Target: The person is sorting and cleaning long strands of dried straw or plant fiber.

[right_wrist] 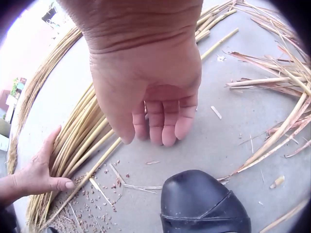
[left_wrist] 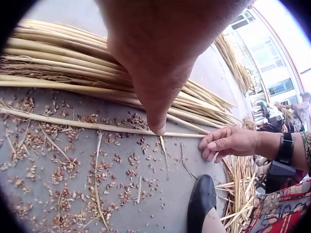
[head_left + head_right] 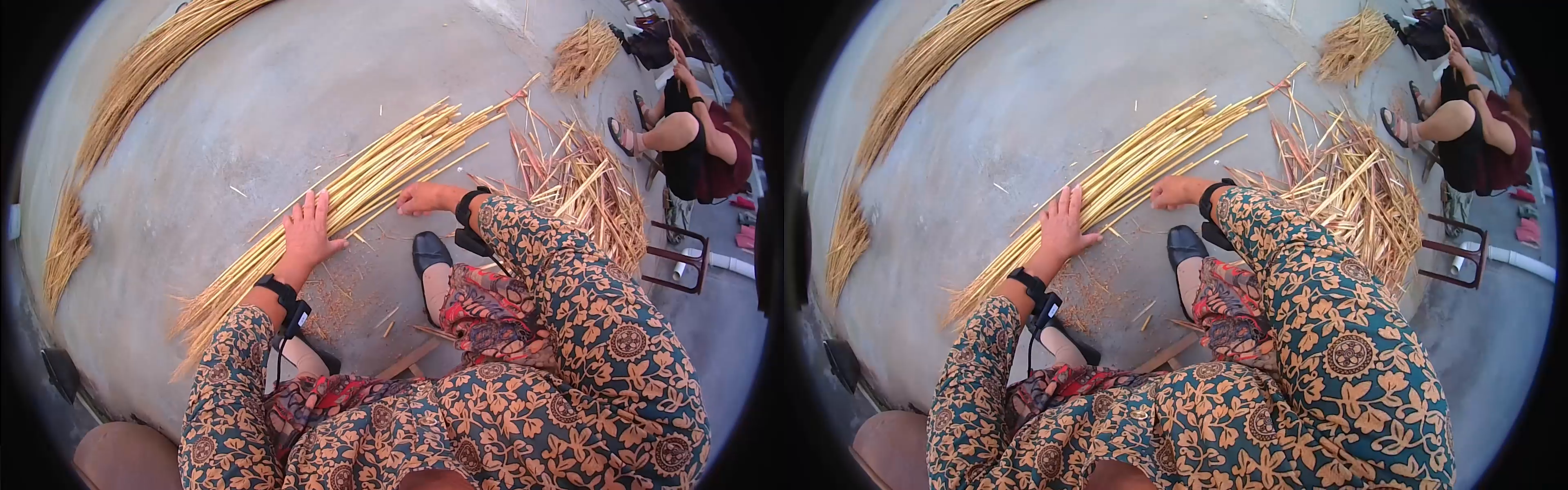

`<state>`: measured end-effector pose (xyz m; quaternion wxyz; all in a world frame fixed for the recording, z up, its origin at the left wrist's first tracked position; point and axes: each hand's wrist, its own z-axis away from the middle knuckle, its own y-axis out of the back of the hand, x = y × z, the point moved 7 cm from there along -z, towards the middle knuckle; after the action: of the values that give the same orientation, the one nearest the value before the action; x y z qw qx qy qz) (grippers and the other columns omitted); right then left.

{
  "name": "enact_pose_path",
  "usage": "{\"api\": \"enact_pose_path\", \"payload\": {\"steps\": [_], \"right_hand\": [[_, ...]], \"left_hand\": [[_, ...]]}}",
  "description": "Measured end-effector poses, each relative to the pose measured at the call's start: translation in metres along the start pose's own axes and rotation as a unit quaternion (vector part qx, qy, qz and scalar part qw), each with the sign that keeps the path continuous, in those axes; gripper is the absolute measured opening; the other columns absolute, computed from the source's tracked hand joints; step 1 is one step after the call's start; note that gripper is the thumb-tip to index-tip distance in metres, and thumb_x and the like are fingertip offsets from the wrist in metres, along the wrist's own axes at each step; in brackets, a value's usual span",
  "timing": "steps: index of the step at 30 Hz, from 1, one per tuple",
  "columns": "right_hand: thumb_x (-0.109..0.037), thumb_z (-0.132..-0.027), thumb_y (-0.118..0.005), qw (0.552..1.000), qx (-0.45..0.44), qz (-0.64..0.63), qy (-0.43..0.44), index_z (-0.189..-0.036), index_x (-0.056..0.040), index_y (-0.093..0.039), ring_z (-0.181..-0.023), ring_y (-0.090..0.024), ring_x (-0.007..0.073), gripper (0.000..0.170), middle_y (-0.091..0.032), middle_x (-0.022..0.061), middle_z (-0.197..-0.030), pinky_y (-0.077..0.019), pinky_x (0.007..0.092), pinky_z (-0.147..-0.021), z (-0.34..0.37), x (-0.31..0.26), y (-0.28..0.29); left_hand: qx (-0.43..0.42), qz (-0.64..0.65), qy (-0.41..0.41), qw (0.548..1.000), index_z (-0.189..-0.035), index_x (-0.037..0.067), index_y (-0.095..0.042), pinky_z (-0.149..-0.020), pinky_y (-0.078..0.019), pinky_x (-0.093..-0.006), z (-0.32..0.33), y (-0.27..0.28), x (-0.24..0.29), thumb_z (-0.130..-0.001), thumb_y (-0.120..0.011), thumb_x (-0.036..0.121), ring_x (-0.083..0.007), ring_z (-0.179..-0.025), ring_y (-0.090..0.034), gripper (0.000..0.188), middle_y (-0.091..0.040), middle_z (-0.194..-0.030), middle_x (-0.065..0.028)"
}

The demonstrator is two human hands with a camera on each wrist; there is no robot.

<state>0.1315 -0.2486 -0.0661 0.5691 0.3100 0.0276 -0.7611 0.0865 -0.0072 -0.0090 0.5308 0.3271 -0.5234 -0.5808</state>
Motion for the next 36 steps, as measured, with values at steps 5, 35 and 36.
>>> {"api": "enact_pose_path", "payload": {"steps": [5,35,36], "right_hand": [[-0.039,-0.079,-0.068,0.996,0.024,-0.081,0.024,-0.117,-0.0078,-0.060,-0.102,-0.054,0.0227,0.049,-0.060,0.0105,-0.111,-0.0487,0.0382,-0.080,0.006,-0.021,-0.016],[-0.036,-0.076,-0.070,0.999,-0.033,-0.021,0.032,-0.107,-0.0126,-0.065,-0.099,-0.057,0.0178,0.040,-0.065,0.0035,-0.098,-0.0447,0.0379,-0.085,0.020,-0.009,0.005],[-0.037,-0.075,-0.070,0.999,-0.024,-0.027,0.021,-0.107,-0.0135,-0.065,-0.098,-0.057,0.0178,0.039,-0.065,0.0027,-0.096,-0.0449,0.0381,-0.084,0.026,-0.004,0.010]], "left_hand": [[-0.015,0.007,-0.022,1.000,-0.146,0.016,-0.019,-0.103,-0.0257,-0.0590,0.008,-0.012,0.017,-0.054,-0.081,0.054,-0.0402,-0.135,-0.024,0.118,-0.021,-0.149,-0.0183],[0.003,-0.030,-0.050,0.998,-0.143,0.008,-0.022,-0.086,-0.0444,-0.0425,0.037,-0.041,-0.027,-0.075,-0.062,0.008,-0.0332,-0.109,-0.049,0.079,-0.044,-0.126,-0.0165],[-0.010,-0.039,-0.041,0.998,-0.143,0.007,-0.022,-0.086,-0.0445,-0.0426,0.043,-0.044,-0.037,-0.076,-0.060,0.007,-0.0332,-0.108,-0.050,0.077,-0.045,-0.125,-0.0162]]}}
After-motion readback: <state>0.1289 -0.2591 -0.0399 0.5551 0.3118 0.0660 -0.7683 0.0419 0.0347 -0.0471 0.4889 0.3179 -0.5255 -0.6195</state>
